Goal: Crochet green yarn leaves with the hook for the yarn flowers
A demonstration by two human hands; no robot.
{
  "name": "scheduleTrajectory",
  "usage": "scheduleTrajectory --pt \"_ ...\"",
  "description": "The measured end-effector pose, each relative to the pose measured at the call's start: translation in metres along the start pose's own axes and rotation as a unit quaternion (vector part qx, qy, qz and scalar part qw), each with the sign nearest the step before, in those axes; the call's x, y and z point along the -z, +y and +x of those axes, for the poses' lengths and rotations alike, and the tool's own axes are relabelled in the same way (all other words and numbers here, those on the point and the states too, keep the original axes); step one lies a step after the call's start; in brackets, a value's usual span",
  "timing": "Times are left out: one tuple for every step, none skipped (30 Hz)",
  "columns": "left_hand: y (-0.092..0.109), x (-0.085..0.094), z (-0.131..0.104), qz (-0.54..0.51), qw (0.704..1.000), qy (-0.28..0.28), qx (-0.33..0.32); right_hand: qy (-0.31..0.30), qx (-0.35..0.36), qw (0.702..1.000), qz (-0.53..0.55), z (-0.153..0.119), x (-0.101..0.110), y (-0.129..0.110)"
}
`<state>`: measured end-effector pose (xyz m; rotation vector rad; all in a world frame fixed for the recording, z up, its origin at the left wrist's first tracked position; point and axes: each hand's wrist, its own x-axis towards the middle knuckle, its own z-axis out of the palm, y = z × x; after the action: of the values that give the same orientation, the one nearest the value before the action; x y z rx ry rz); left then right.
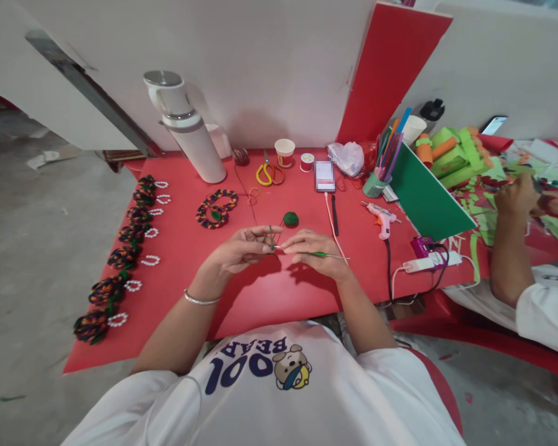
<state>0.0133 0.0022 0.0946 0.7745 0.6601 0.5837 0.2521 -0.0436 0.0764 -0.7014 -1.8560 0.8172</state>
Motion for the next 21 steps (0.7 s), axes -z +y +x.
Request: scheduleTrajectory --pt "0.001 0.000 0.000 0.007 1.000 -0.001 0.000 -0.006 0.002 1.000 -0.010 0.001 0.001 -0.001" --pt "0.001 0.000 0.000 0.013 1.000 -0.001 -0.001 -0.012 0.004 1.000 -0.019 0.002 0.002 -0.002" --pt "0.001 0.000 0.000 0.019 1.000 -0.001 -0.002 -0.019 0.005 0.999 -0.027 0.003 0.003 -0.004" --pt "0.002 0.001 0.000 0.024 1.000 -0.001 -0.003 -0.026 0.006 0.999 -0.035 0.004 0.004 -0.005" --pt "0.002 0.001 0.001 0.028 1.000 -0.002 -0.003 -0.032 0.007 0.999 -0.042 0.005 0.005 -0.007" --pt "0.002 0.001 0.001 0.032 0.999 -0.004 -0.002 -0.039 0.009 0.998 -0.046 0.006 0.006 -0.008" --pt "0.002 0.002 0.002 0.035 0.999 -0.007 0.001 -0.045 0.012 0.998 -0.049 0.007 0.008 -0.010" --pt "0.002 0.002 0.002 0.038 0.999 -0.010 0.005 -0.051 0.015 0.997 -0.051 0.008 0.009 -0.012" --pt "0.003 0.003 0.003 0.042 0.999 -0.015 0.010 -0.056 0.018 0.997 -0.051 0.008 0.010 -0.013" --pt "0.003 0.003 0.004 0.045 0.999 -0.019 0.014 -0.061 0.020 0.997 -0.050 0.009 0.011 -0.014" --pt "0.004 0.003 0.004 0.048 0.998 -0.022 0.018 -0.064 0.021 0.997 -0.049 0.010 0.011 -0.016" --pt "0.004 0.003 0.005 0.050 0.998 -0.025 0.019 -0.065 0.021 0.997 -0.047 0.010 0.012 -0.016" --pt "0.005 0.003 0.005 0.051 0.998 -0.028 0.021 -0.065 0.020 0.997 -0.045 0.010 0.012 -0.017" --pt "0.005 0.002 0.006 0.053 0.998 -0.031 0.021 -0.064 0.018 0.997 -0.042 0.010 0.012 -0.018" --pt "0.006 0.002 0.006 0.055 0.998 -0.034 0.021 -0.061 0.016 0.997 -0.039 0.010 0.012 -0.018" --pt "0.006 0.001 0.006 0.057 0.998 -0.034 0.021 -0.059 0.014 0.998 -0.035 0.010 0.012 -0.019" --pt "0.006 0.001 0.006 0.060 0.997 -0.034 0.022 -0.058 0.012 0.998 -0.030 0.010 0.012 -0.019" --pt "0.007 0.001 0.006 0.063 0.997 -0.032 0.022 -0.056 0.011 0.998 -0.024 0.010 0.012 -0.019" --pt "0.007 0.001 0.006 0.066 0.997 -0.031 0.023 -0.055 0.009 0.998 -0.017 0.010 0.013 -0.019" --pt "0.007 0.001 0.006 0.069 0.997 -0.030 0.023 -0.054 0.007 0.998 -0.009 0.010 0.014 -0.019" --pt "0.008 0.002 0.006 0.070 0.997 -0.030 0.024 -0.052 0.004 0.999 -0.001 0.009 0.014 -0.019"
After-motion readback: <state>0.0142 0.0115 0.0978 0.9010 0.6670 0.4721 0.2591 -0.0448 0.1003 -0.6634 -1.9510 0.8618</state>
